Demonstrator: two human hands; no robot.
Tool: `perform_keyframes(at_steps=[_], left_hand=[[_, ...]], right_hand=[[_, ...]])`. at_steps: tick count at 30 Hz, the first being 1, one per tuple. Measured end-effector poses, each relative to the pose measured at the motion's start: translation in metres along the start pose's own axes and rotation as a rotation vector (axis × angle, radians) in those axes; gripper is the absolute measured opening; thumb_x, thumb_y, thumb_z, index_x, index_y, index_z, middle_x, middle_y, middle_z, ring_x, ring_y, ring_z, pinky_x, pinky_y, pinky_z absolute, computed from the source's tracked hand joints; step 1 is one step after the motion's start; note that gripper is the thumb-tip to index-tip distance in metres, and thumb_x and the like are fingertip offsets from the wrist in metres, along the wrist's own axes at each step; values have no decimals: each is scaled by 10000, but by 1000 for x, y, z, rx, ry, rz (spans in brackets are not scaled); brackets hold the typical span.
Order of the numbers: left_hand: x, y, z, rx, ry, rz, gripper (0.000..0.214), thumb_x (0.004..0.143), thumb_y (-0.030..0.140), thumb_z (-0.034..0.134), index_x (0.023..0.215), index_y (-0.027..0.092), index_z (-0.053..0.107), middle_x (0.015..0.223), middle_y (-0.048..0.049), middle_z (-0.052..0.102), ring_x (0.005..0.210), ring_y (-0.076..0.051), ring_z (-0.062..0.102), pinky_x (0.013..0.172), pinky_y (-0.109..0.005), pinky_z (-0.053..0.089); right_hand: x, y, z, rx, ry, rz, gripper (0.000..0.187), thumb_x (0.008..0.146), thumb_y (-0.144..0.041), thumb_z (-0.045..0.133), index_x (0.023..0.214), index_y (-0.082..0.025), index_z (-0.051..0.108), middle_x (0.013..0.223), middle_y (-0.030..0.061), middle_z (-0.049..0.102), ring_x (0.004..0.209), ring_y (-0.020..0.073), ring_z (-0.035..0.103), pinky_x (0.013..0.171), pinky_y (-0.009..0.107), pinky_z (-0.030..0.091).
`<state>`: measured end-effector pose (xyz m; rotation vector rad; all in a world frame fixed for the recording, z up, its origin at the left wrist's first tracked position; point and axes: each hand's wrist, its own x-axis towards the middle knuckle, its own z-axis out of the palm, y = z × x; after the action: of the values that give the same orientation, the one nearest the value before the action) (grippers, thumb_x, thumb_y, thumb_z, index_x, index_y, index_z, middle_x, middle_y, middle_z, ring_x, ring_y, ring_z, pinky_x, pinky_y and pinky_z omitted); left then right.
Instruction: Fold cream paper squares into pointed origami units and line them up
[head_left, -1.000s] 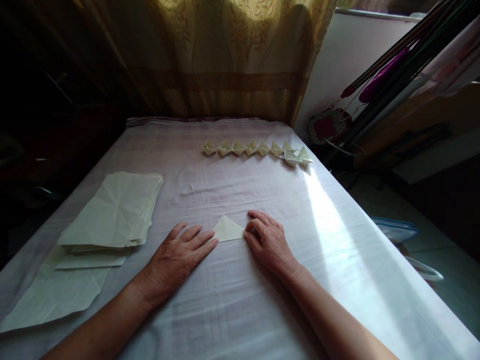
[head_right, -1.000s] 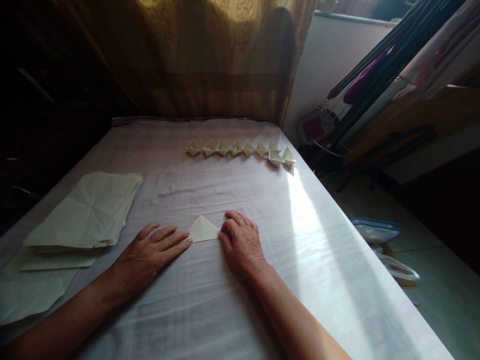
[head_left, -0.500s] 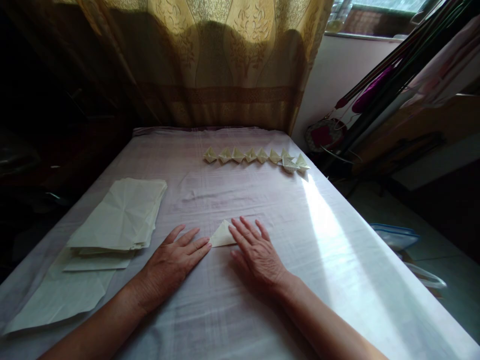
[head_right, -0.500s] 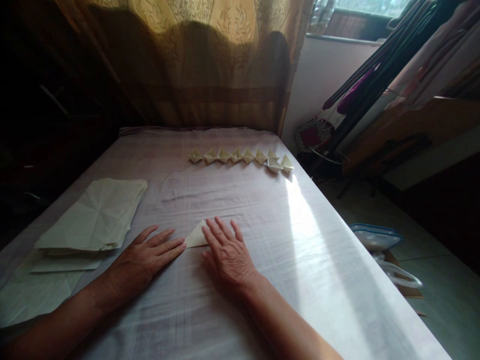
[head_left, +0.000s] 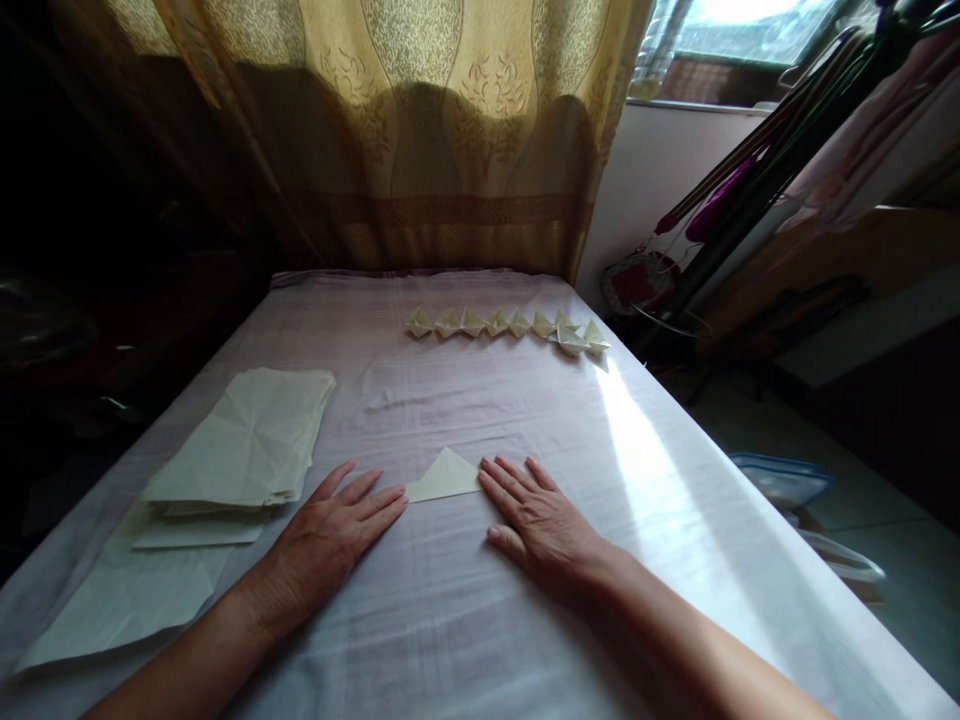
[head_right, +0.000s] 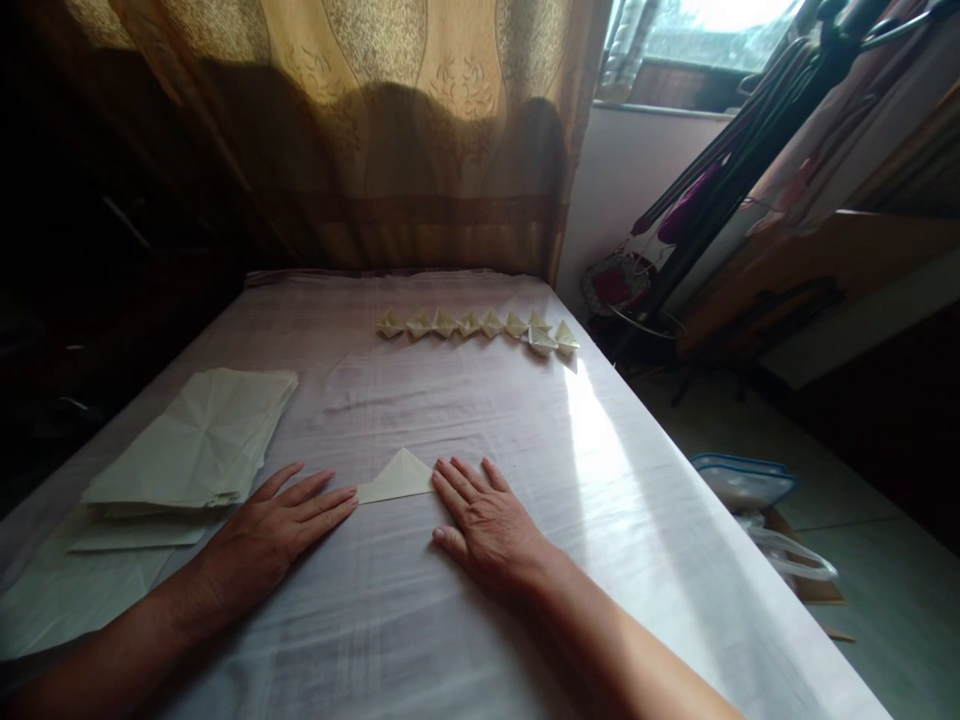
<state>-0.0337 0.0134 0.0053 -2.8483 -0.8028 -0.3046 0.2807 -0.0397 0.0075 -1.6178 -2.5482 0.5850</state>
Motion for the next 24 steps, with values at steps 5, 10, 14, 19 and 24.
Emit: perform_keyframes(at_steps=[5,10,14,19,24], left_hand=[[5,-2,-5,-94,-49,-71,428,934,110,389,1206,324,642,1201,19,703,1187,-228,563,1100,-468,251],[34,6,-16,-167,-51,-232,257,860,122,479,848,261,694,883,5,736,1015,-223,630,1102,-525,241],[61,21,-9,-167,36,-379,150,864,220,547,944,214,674,963,-46,729,940,-234,649,1044,-518,333],[81,31,18,-168,65,-394,541,854,411,626,1327,169,525,1333,-138,599,1214,-283,548,1037,-467,383],[83,32,34,-159,32,-369,633,854,444,627,1399,172,454,1420,-145,530,1324,-292,465,1099,-514,316]], right_hand=[[-5,3,0,-16,42,39,616,972,-454,428,1518,-204,293,1576,68,242,1474,255,193,1200,531,116],[-5,3,7,3,272,41,474,961,-360,472,1416,-226,479,1495,85,439,1412,248,352,1165,521,236],[-3,9,14,31,423,35,451,912,-318,545,1343,-183,545,1407,126,541,1323,255,470,1117,494,327],[12,10,13,87,496,114,505,822,-305,650,1303,-172,572,1363,147,570,1278,274,506,1056,478,388],[31,-3,8,139,487,159,296,762,-288,721,1047,-214,693,1354,127,572,1291,300,487,1052,507,354]])
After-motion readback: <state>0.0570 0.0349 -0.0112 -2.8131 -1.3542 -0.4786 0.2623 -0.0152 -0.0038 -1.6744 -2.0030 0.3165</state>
